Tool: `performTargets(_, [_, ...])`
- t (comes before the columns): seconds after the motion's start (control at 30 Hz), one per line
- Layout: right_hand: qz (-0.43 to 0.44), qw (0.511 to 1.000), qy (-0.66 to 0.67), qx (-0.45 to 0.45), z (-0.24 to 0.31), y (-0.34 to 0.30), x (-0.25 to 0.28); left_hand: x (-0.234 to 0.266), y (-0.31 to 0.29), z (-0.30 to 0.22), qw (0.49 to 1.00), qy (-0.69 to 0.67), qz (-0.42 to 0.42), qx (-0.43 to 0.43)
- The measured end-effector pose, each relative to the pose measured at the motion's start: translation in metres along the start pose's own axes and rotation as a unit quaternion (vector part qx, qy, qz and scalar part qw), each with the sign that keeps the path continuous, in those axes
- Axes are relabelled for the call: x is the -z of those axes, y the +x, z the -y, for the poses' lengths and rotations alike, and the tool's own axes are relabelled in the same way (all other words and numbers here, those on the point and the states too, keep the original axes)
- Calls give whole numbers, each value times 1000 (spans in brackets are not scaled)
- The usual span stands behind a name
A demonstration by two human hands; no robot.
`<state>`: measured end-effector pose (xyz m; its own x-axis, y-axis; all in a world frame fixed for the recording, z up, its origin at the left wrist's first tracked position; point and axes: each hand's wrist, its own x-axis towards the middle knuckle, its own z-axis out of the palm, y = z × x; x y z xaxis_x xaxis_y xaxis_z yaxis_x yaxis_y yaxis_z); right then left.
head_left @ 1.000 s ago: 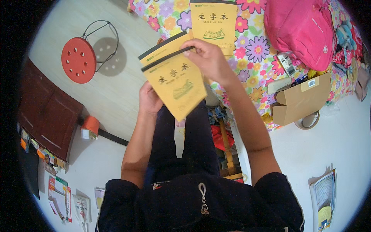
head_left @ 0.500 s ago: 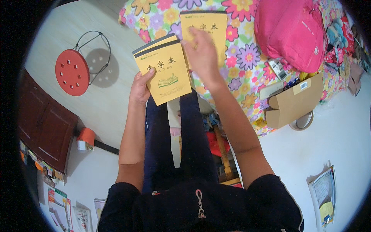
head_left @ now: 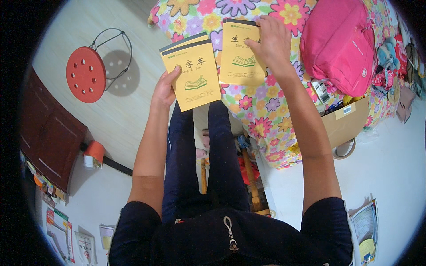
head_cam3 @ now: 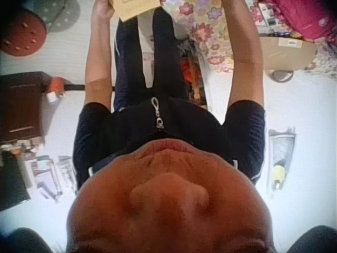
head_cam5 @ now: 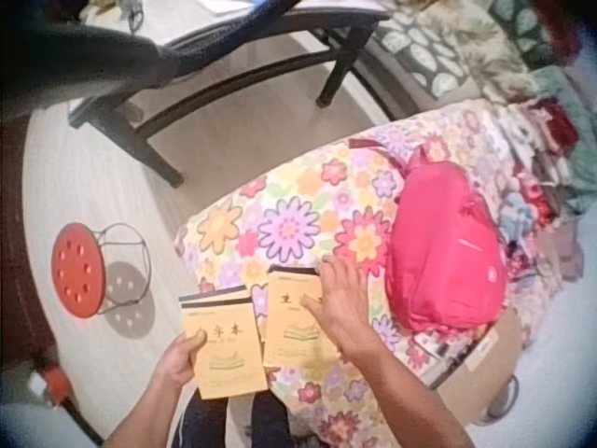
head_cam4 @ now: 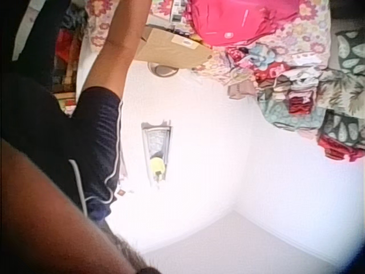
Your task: The person retrieves a water bottle from under a desk, then unpacks a pink backpack to remove several yellow notebooks. They walk to a cabinet, sit on the floor, and organize the notebooks and other stationery items inside plastic bags within the cabinet.
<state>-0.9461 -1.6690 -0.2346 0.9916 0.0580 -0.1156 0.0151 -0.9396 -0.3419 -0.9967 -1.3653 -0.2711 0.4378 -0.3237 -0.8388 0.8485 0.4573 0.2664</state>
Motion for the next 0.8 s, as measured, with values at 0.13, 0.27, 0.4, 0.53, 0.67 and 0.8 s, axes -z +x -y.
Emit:
performTargets(0.13, [8, 1000, 3, -4, 0, -3, 2, 1, 2, 2, 1000, -23, 2, 1])
performTargets(0.27, [48, 998, -15, -39, 0, 1, 6, -2, 0, -1, 1000, -9, -1, 5])
performTargets(0.4, [92, 989, -20, -111, -3, -2, 9, -3, 0, -2, 1000, -4, -7, 13])
performTargets(0.53, [10, 994, 9, -110, -7, -23, 6, -3, 1, -2, 1000, -12, -2, 9])
performTargets(0.67, [-89, 993, 18, -76, -7, -47, 20, -4, 1, -4, 1000, -16, -3, 15])
performTargets(0.8, [-71, 961, 219, -153, 7, -71, 55, 3, 4, -1, 999, -25, 8, 29])
